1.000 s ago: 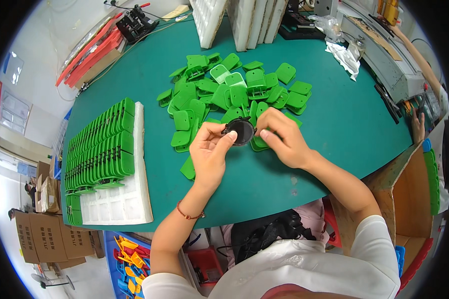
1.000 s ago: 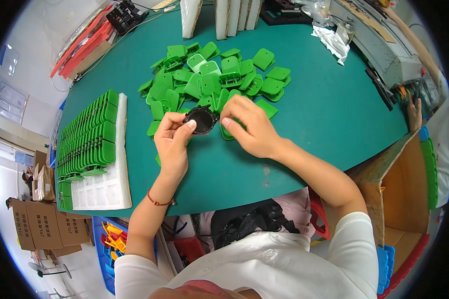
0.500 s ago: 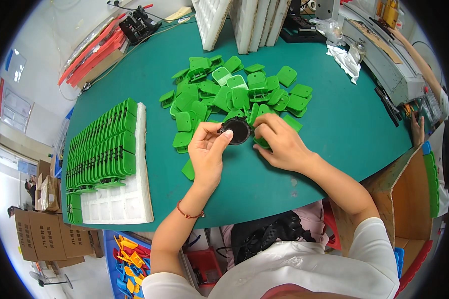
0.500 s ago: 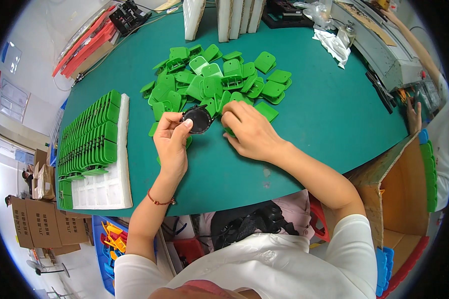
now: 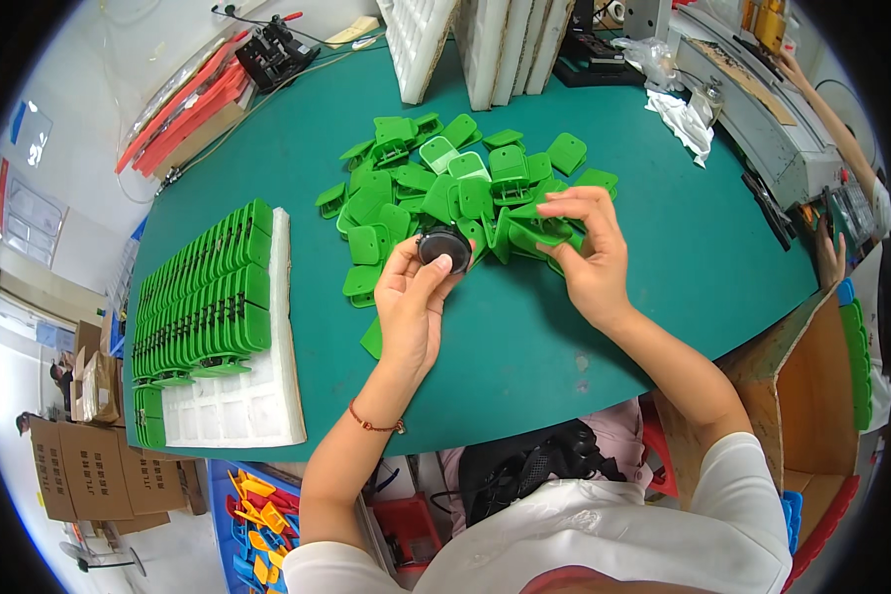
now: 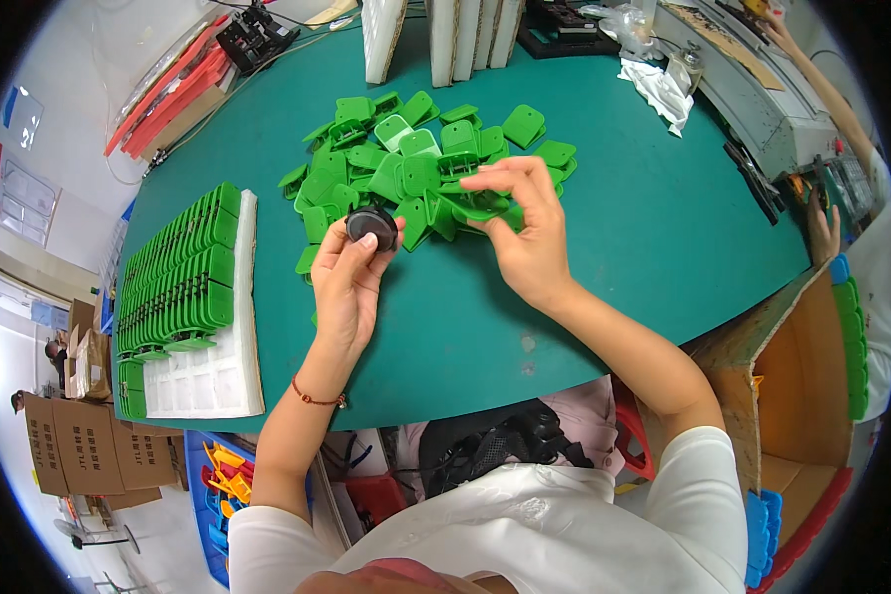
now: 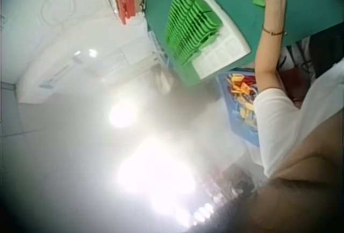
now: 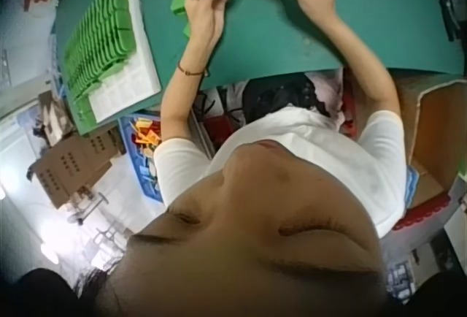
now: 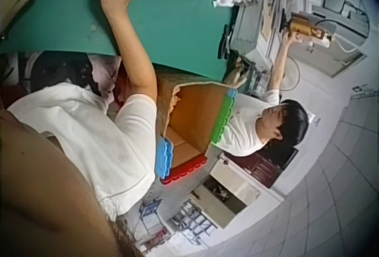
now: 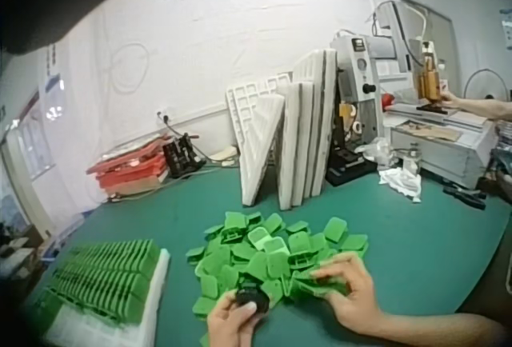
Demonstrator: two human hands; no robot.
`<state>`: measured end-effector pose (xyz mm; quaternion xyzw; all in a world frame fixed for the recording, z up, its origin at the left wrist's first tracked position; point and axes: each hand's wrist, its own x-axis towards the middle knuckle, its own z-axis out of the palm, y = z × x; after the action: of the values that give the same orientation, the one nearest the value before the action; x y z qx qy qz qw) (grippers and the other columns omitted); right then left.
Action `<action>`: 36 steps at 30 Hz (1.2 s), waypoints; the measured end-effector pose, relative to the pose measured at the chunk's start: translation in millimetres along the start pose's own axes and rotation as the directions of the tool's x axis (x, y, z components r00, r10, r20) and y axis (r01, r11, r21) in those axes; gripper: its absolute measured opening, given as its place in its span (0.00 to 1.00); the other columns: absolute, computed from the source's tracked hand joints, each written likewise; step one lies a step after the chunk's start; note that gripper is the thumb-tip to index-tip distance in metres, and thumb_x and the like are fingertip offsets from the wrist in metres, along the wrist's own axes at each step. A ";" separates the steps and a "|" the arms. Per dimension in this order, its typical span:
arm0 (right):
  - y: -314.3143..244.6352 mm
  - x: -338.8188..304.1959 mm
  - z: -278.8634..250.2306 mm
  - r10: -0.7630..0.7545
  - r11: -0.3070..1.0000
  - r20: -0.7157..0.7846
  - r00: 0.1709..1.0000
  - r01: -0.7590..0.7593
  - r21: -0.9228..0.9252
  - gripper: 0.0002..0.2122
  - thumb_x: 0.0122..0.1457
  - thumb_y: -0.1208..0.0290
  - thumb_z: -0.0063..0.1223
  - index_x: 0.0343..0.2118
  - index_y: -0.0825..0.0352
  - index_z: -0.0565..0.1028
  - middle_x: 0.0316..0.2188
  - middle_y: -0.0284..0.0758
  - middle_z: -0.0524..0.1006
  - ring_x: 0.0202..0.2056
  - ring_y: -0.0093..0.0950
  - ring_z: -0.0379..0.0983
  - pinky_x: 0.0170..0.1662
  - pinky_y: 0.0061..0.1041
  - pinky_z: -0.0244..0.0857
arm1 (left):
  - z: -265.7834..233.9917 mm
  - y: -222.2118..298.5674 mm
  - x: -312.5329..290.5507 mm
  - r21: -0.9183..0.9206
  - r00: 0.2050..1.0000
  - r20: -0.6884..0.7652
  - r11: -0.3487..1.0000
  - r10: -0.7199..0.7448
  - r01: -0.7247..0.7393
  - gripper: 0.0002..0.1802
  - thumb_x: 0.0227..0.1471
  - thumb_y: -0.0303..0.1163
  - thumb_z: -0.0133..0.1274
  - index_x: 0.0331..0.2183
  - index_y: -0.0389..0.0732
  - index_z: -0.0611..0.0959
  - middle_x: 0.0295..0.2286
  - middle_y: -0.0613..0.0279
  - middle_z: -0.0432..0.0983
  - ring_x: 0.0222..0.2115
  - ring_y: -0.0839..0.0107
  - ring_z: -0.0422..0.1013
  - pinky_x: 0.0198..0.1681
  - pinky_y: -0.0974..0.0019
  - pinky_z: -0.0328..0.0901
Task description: Assembling small electronic components into green plastic housings at a factory workstation.
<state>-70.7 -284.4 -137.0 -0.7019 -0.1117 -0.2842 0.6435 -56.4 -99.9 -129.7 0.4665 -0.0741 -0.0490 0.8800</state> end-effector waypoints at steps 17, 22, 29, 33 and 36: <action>8.2 -2.5 -1.3 0.272 0.871 0.160 0.949 -0.313 0.379 0.09 0.48 0.77 0.55 0.32 0.71 0.68 0.30 0.33 0.73 0.32 0.18 0.69 0.38 0.17 0.64 | 4.8 -5.7 -8.1 0.300 0.999 0.047 0.953 0.025 -0.038 0.13 0.39 0.18 0.56 0.33 0.31 0.75 0.28 0.58 0.74 0.27 0.78 0.70 0.32 0.77 0.66; 7.1 -4.4 4.4 0.195 0.924 0.183 0.964 -0.243 0.296 0.10 0.49 0.72 0.55 0.31 0.70 0.68 0.30 0.32 0.73 0.32 0.17 0.68 0.37 0.17 0.63 | 2.0 -5.2 -7.8 0.349 0.998 0.047 0.936 0.031 -0.046 0.15 0.39 0.17 0.56 0.34 0.31 0.75 0.29 0.58 0.74 0.28 0.77 0.70 0.34 0.76 0.66; 10.9 2.6 -0.7 -0.039 0.921 0.304 0.952 0.152 -0.358 0.14 0.49 0.73 0.48 0.40 0.67 0.67 0.38 0.41 0.67 0.44 0.37 0.62 0.46 0.32 0.56 | -7.7 13.6 3.2 -0.165 0.997 0.055 0.984 -0.061 0.069 0.20 0.44 0.25 0.50 0.42 0.34 0.69 0.32 0.60 0.70 0.34 0.71 0.67 0.42 0.68 0.62; 6.5 -1.8 7.2 -0.124 0.622 0.354 0.927 0.351 -0.700 0.21 0.45 0.77 0.48 0.46 0.62 0.66 0.46 0.41 0.61 0.50 0.43 0.55 0.50 0.37 0.53 | -19.0 10.2 8.4 -0.346 0.984 0.058 0.921 -0.168 0.178 0.21 0.46 0.29 0.50 0.44 0.36 0.67 0.33 0.61 0.68 0.34 0.69 0.67 0.42 0.65 0.63; 11.6 1.4 3.4 -0.210 0.513 0.473 0.855 0.509 -0.691 0.21 0.42 0.80 0.49 0.43 0.62 0.67 0.46 0.41 0.62 0.50 0.42 0.55 0.49 0.37 0.54 | -15.7 5.9 7.1 -0.242 0.974 0.064 0.943 -0.219 0.228 0.19 0.47 0.30 0.50 0.43 0.38 0.67 0.34 0.61 0.69 0.35 0.70 0.67 0.42 0.66 0.64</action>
<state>-62.6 -283.0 -146.0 -0.9102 -0.2240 -0.3107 0.1575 -46.5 -84.9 -132.9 0.3574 -0.0299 -0.1656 0.9187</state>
